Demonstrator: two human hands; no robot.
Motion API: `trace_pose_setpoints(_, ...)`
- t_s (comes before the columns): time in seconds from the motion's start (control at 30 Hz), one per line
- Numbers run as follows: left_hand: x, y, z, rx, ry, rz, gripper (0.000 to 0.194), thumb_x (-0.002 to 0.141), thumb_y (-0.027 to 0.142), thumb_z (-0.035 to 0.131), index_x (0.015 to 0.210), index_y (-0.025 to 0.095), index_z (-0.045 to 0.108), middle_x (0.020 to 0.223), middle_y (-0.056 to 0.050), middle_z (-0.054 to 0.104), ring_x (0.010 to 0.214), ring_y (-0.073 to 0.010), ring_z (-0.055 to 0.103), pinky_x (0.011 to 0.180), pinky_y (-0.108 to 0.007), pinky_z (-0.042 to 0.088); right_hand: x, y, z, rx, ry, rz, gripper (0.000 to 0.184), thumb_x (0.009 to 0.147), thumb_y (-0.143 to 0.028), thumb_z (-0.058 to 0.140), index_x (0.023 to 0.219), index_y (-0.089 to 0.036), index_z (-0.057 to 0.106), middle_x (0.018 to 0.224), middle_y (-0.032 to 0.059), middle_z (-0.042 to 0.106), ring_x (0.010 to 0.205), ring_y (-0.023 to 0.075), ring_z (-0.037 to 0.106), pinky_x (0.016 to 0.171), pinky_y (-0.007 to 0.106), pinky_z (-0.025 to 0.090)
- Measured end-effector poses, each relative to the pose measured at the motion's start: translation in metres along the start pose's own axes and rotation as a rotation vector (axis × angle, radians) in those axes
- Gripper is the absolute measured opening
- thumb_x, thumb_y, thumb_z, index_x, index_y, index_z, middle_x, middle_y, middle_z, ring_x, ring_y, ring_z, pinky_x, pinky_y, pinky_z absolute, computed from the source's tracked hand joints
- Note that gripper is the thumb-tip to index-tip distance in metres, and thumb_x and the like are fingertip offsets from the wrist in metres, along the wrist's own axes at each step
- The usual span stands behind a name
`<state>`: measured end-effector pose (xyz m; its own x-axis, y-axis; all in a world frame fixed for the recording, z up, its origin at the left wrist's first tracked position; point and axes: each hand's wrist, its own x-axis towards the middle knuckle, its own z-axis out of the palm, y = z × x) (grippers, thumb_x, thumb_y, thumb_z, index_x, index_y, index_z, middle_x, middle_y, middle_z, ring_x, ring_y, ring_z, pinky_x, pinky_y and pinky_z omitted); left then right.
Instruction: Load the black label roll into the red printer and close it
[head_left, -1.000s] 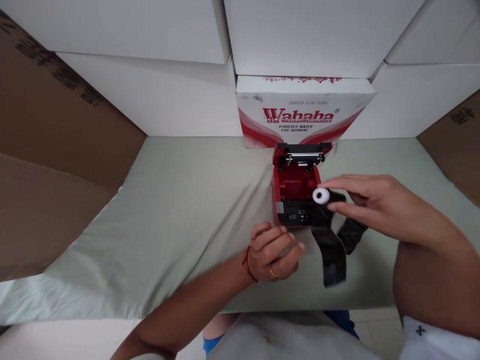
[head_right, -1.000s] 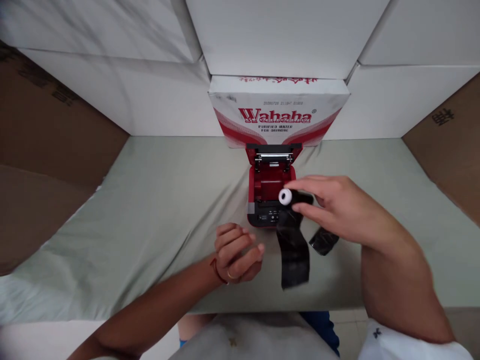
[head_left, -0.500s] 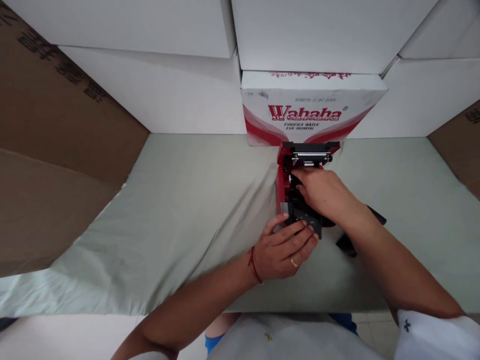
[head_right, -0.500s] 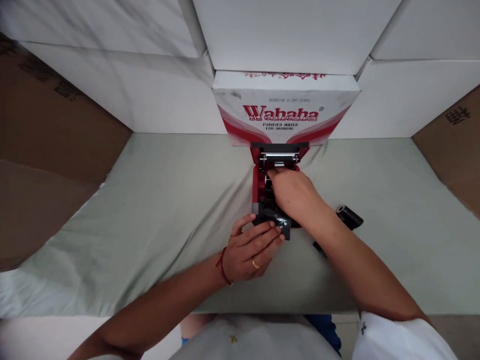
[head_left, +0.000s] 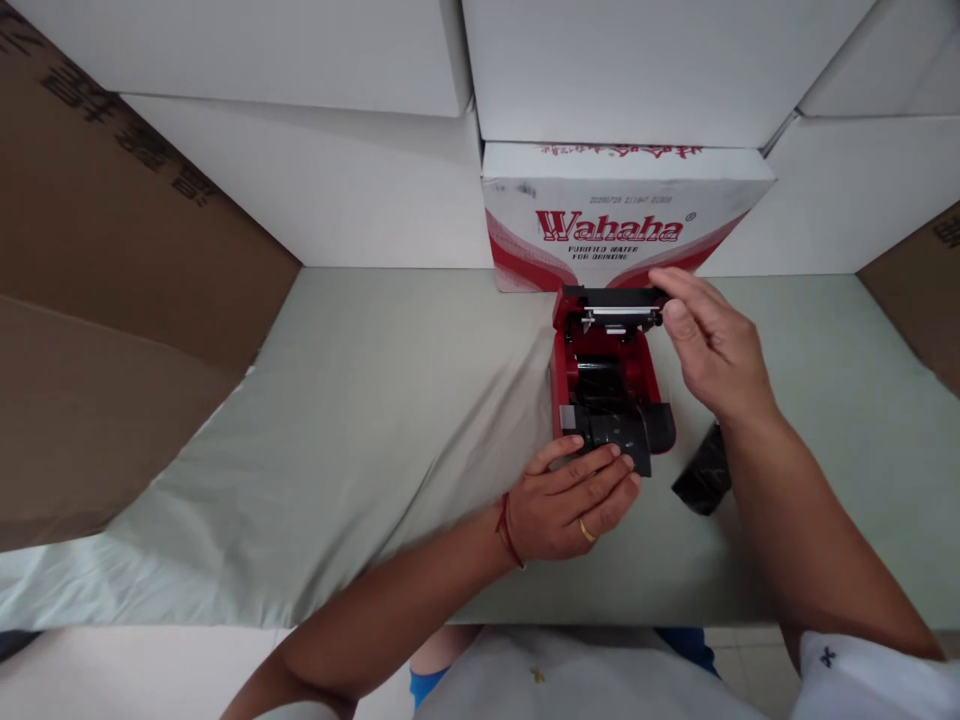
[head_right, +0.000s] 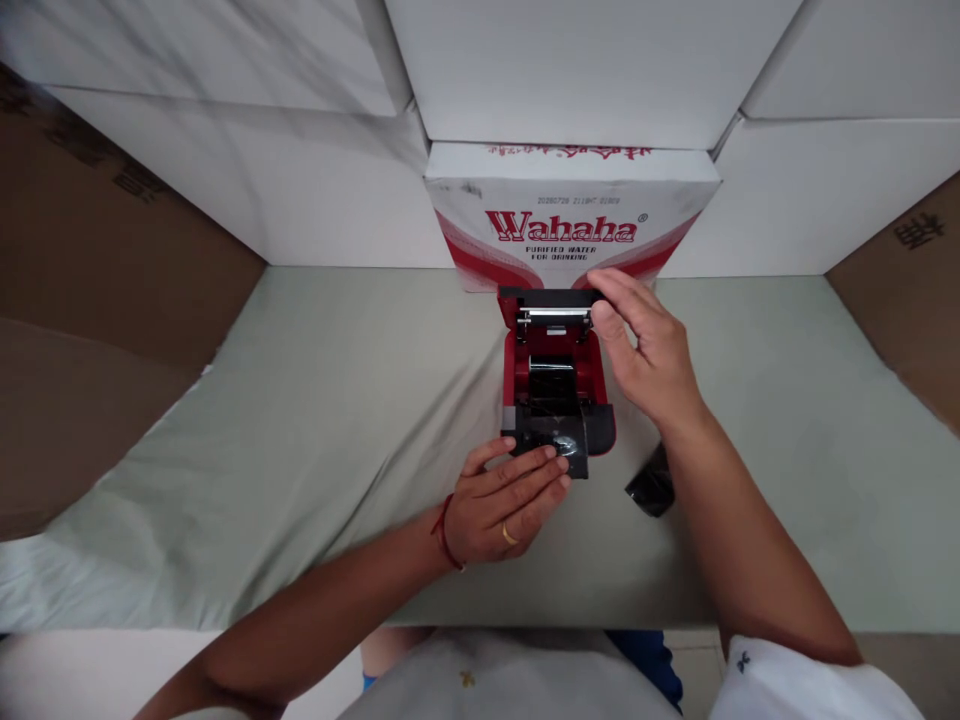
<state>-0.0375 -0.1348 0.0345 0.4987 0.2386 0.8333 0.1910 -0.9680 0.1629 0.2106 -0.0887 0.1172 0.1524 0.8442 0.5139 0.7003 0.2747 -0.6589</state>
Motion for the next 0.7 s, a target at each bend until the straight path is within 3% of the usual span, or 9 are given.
trace_pose_setpoints(0.13,0.001,0.0,0.0,0.004,0.016,0.0,0.016,0.108,0.016,0.066,0.119,0.017,0.077,0.115,-0.002,0.091,0.116,-0.0139,0.085,0.142,-0.036,0.032,-0.021,-0.007,-0.003,0.05,-0.038,-0.041,0.034,0.118,-0.041,0.056,0.127,-0.028,0.086,0.12,0.0046,0.088,0.116,0.0221,0.083,0.108,0.042,0.063)
trace_pose_setpoints(0.27,0.001,-0.001,-0.002,0.011,0.008,-0.007,0.017,0.11,0.016,0.062,0.118,0.018,0.077,0.114,-0.001,0.092,0.115,-0.0132,0.086,0.143,-0.035,0.031,-0.055,-0.01,-0.008,-0.037,-0.234,-0.142,0.031,0.116,-0.032,0.057,0.132,-0.03,0.084,0.138,0.0061,0.084,0.135,0.0252,0.078,0.129,0.052,0.05)
trace_pose_setpoints(0.37,0.001,-0.002,-0.001,0.014,0.001,-0.011,0.019,0.11,0.017,0.06,0.119,0.019,0.077,0.113,-0.001,0.092,0.117,-0.0122,0.085,0.143,-0.035,0.03,-0.076,-0.005,-0.008,-0.104,-0.305,-0.125,0.037,0.117,-0.028,0.053,0.144,-0.033,0.078,0.15,0.0051,0.078,0.148,0.0257,0.069,0.137,0.058,0.039)
trace_pose_setpoints(0.57,0.0,-0.002,0.004,0.0,0.037,-0.029,0.022,0.111,0.016,0.055,0.117,0.019,0.076,0.11,-0.001,0.091,0.116,-0.0122,0.084,0.141,-0.036,0.034,-0.089,-0.001,-0.001,-0.133,-0.262,-0.119,0.038,0.117,-0.025,0.052,0.146,-0.031,0.077,0.152,0.0059,0.077,0.149,0.0236,0.068,0.137,0.056,0.04)
trace_pose_setpoints(0.7,-0.003,-0.005,0.003,-0.029,0.105,-0.064,0.025,0.108,0.017,0.053,0.121,0.018,0.074,0.111,-0.005,0.087,0.122,-0.0167,0.078,0.134,-0.04,0.044,-0.087,-0.002,-0.001,-0.109,-0.252,-0.099,0.038,0.116,-0.027,0.054,0.146,-0.032,0.077,0.152,0.007,0.077,0.15,0.0254,0.068,0.134,0.059,0.043)
